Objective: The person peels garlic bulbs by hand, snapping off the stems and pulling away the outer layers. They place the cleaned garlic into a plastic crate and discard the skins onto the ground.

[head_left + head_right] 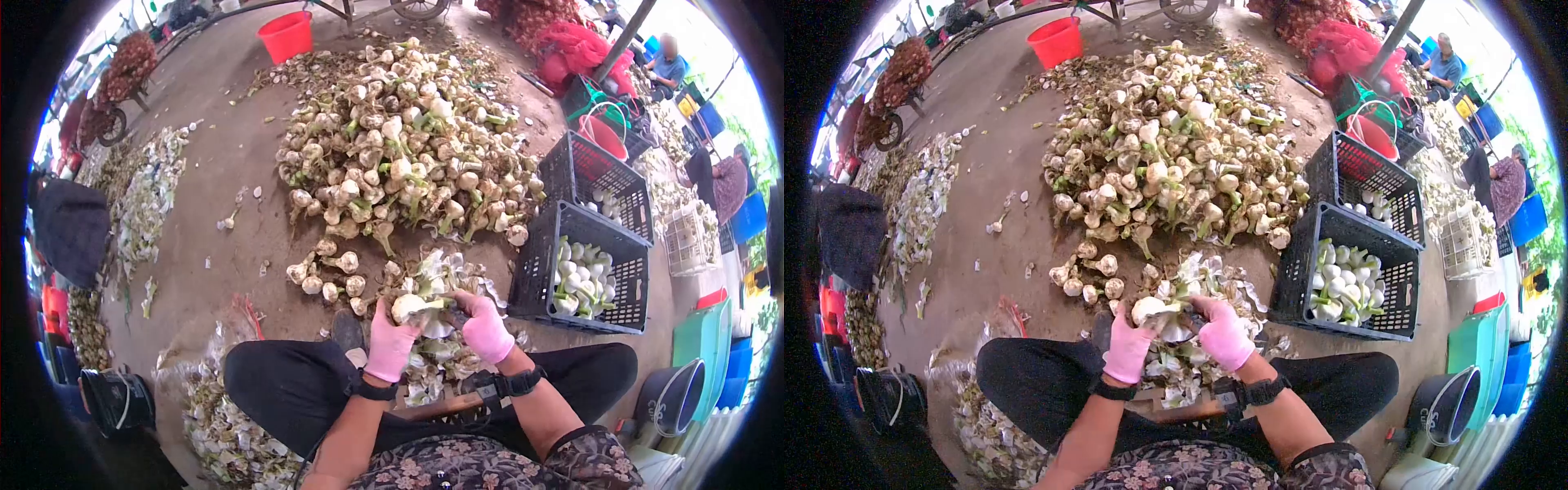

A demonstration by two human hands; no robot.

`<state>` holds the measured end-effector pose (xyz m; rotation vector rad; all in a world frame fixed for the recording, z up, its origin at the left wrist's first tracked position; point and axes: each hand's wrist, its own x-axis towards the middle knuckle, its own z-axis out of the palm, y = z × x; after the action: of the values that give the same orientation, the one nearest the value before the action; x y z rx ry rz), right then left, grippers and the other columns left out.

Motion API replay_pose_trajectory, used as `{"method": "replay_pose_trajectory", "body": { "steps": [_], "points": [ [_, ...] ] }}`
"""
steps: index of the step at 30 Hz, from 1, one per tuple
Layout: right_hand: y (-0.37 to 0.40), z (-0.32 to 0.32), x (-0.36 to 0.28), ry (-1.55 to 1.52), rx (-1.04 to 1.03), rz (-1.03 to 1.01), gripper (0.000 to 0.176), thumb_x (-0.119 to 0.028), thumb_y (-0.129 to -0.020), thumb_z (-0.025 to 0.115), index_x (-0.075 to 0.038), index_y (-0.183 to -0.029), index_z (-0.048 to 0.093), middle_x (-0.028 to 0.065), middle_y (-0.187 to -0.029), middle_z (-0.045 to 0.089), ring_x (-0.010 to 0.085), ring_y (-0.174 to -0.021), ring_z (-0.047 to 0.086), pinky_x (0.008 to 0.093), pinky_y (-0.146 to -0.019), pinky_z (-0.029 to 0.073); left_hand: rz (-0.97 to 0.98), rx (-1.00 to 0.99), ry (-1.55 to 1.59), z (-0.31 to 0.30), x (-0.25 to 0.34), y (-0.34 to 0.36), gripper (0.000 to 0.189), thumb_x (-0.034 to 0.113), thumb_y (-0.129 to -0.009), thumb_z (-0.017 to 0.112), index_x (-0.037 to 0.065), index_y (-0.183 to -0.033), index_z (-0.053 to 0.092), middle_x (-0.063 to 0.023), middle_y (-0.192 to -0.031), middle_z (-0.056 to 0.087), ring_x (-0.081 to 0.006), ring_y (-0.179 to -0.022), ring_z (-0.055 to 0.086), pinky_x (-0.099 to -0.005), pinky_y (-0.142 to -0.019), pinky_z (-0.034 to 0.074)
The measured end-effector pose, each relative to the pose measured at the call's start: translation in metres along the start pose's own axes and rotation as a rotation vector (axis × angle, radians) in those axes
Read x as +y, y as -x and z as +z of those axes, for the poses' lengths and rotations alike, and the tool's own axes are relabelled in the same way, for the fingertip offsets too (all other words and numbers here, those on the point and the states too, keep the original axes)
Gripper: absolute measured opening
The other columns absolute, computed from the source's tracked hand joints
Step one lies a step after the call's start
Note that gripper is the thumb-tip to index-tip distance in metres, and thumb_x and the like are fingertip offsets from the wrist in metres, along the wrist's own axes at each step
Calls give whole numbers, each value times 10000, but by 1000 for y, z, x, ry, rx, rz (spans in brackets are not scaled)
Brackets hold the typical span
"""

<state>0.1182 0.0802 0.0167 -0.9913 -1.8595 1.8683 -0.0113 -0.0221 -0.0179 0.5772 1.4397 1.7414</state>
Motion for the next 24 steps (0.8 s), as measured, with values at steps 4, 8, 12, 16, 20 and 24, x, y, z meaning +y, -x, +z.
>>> {"method": "replay_pose_trajectory", "body": {
  "steps": [4, 8, 12, 16, 20, 24],
  "points": [
    [-12, -10, 1, 401, 262, -162, 310, 82, -764, 501, 22, -1040, 629, 92, -830, 668, 114, -772, 597, 259, -705, 470, -330, -112, 333, -4, 6, -5, 517, -106, -790, 620, -24, -1245, 388, -124, -1160, 522, -233, -1054, 558, -368, -919, 507],
    [-40, -33, 18, 540, 406, -81, 417, 70, -702, 458, -64, -1054, 638, 199, -920, 652, 342, -895, 618, 349, -815, 482, -330, -305, 320, 1, 0, 7, 643, -85, -799, 634, -21, -1353, 314, -110, -1247, 499, -205, -1090, 545, -340, -950, 473],
    [-42, -42, 32, 677, 302, -233, 457, 79, -720, 540, -81, -1143, 605, 134, -1099, 632, 311, -1040, 592, 358, -932, 454, -385, -362, 453, 5, 16, 7, 705, -115, -785, 618, -4, -1391, 276, -120, -1292, 463, -184, -1094, 539, -326, -942, 467],
    [-17, -38, -5, 15, 64, -150, 469, 76, -735, 601, -43, -1187, 569, 90, -1188, 602, 239, -1103, 570, 315, -972, 428, -390, -307, 366, -2, -7, 4, 783, -203, -683, 476, -23, -1406, 237, -154, -1280, 459, -180, -1087, 535, -318, -909, 481],
    [-6, -36, -6, 68, -102, -73, 312, 81, -787, 592, 21, -1092, 616, 81, -1030, 652, 150, -981, 598, 280, -883, 462, -244, -297, 2, 3, -1, 2, 729, -75, -726, 599, -112, -1363, 244, -153, -1236, 498, -183, -1078, 530, -288, -903, 452],
    [-7, -16, 5, 125, 134, -99, 293, 135, -709, 556, -8, -946, 648, 68, -895, 656, 125, -852, 604, 261, -777, 474, -393, -201, 411, 11, 15, 4, 560, 57, -821, 614, -45, -1313, 367, -138, -1187, 541, -209, -1064, 558, -338, -908, 470]
  ]
}}
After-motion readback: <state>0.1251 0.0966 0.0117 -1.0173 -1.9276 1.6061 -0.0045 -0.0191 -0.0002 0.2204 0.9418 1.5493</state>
